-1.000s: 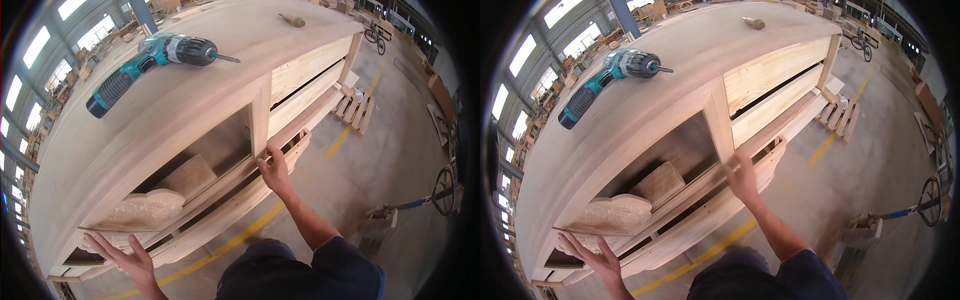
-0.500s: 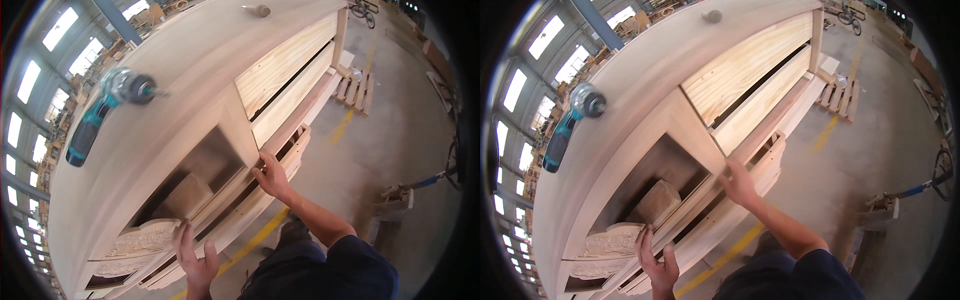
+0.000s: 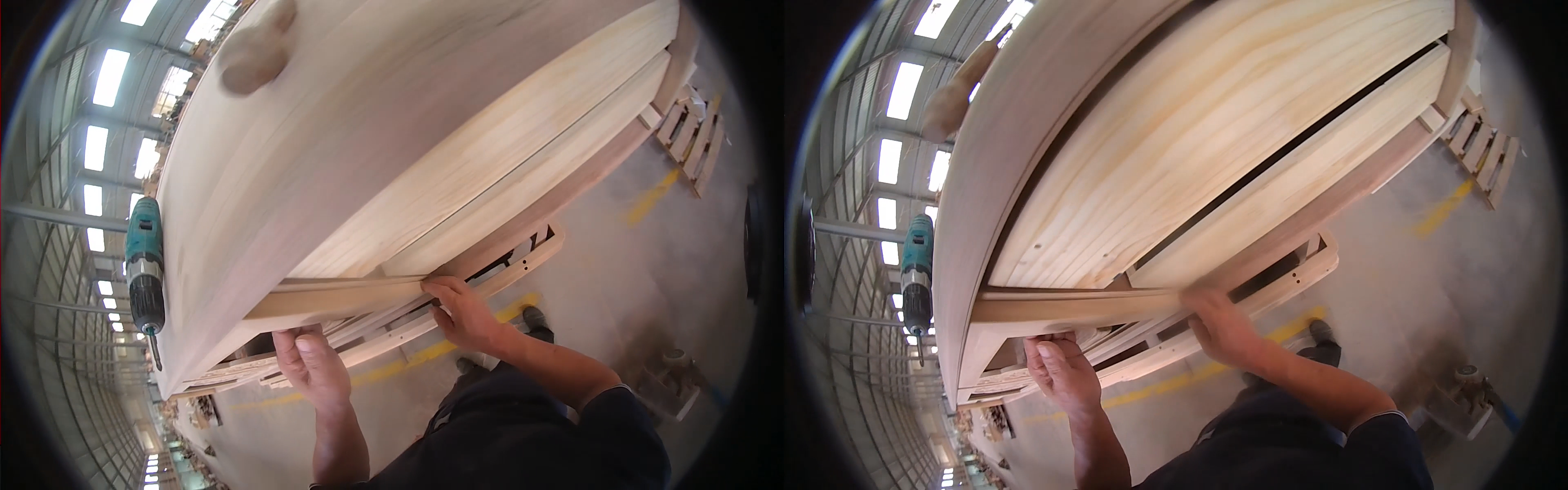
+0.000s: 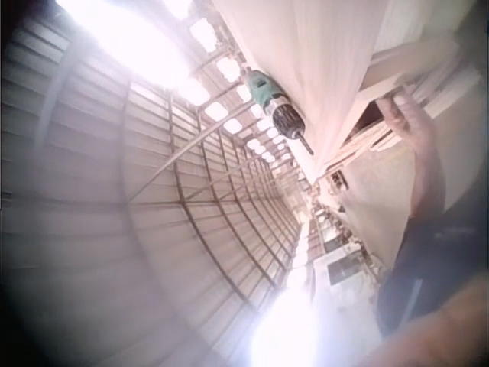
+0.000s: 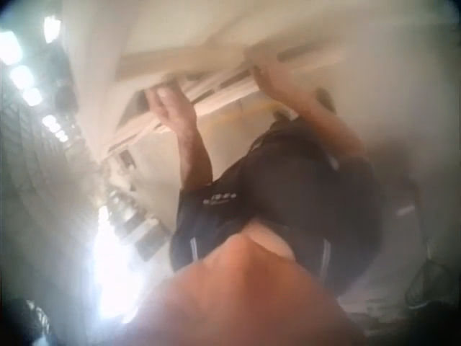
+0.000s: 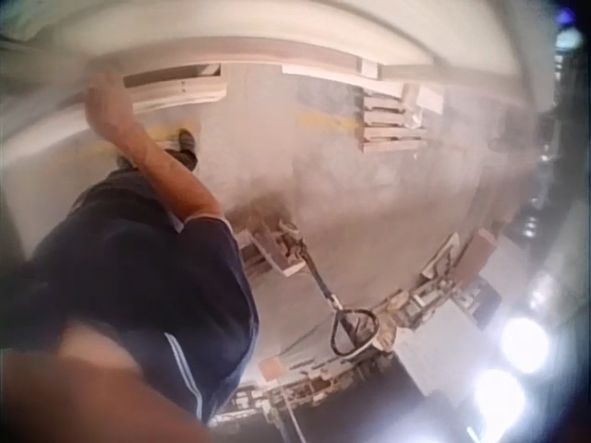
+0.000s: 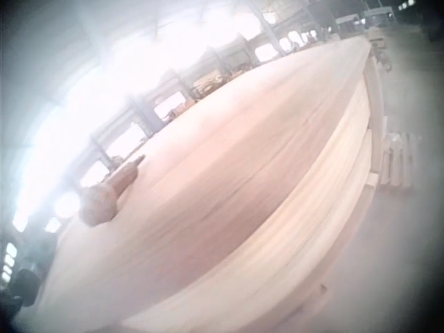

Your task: The person uses a drill to secure hinges on a cabinet door and places wooden components inside the cabinet.

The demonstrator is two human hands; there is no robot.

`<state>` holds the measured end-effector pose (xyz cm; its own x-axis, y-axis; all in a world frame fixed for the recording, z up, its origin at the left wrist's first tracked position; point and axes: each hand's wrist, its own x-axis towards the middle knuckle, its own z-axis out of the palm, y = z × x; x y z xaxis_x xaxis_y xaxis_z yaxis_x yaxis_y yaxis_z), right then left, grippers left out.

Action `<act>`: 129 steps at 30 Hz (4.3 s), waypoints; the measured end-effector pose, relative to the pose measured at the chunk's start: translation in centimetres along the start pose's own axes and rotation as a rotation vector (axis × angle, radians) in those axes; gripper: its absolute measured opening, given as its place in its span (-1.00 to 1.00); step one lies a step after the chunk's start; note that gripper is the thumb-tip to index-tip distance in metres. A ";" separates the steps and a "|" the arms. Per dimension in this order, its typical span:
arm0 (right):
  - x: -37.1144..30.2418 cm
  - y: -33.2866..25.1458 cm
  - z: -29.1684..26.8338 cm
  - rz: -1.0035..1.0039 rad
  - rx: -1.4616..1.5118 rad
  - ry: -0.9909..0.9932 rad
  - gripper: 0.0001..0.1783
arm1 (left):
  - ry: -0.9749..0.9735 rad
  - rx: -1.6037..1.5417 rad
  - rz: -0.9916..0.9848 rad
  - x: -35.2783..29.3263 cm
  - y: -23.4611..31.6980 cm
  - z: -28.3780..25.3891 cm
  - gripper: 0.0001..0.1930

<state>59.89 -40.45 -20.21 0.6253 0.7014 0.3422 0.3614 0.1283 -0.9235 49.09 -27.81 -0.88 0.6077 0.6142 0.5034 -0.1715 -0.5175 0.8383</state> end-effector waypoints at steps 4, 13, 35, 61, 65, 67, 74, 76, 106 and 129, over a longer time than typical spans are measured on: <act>0.2 -0.2 -1.2 0.001 0.056 -0.010 -0.57 | 0.102 -0.070 -0.039 0.2 0.1 0.4 -0.48; 0.6 0.4 -1.7 0.031 0.094 -0.115 -0.78 | 0.043 -0.029 -0.102 0.8 1.0 0.2 -0.57; 1.6 0.2 -2.3 0.016 0.025 -0.429 -0.72 | 0.041 0.361 -0.081 0.3 -1.1 -1.5 -0.50; 5.8 -2.0 1.3 -0.892 -0.151 -0.781 -0.81 | -0.016 0.227 -0.373 -4.6 2.9 1.7 -0.47; 2.6 -2.3 3.9 -0.753 -0.092 -0.748 -0.76 | -0.053 0.278 -0.050 -12.4 0.0 -4.3 -0.53; 1.6 -1.9 5.4 -0.706 -0.136 -0.793 -0.69 | 0.000 0.211 -0.347 -15.5 0.5 -7.6 -0.64; -0.4 -9.1 17.2 -0.638 -0.202 -0.882 -0.60 | 0.349 0.106 -0.435 -27.0 -0.9 -20.0 -0.71; -1.0 -12.2 21.3 -0.623 -0.208 -0.888 -0.61 | 0.471 0.121 -0.512 -30.4 -1.1 -23.5 -0.75; 1.1 -15.6 40.1 -0.066 -0.112 -0.614 -0.84 | 0.623 0.470 -0.164 -9.1 -9.0 -48.4 -0.31; -10.4 -23.8 45.3 -0.255 -0.362 -1.444 -0.52 | 0.558 0.016 -0.158 -24.6 -4.5 -56.3 -0.62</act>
<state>13.44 -18.99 -9.60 -0.5977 0.7822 -0.1758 0.6331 0.3260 -0.7021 -8.77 -7.02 -5.28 0.1234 0.9035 0.4104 -0.0978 -0.4005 0.9111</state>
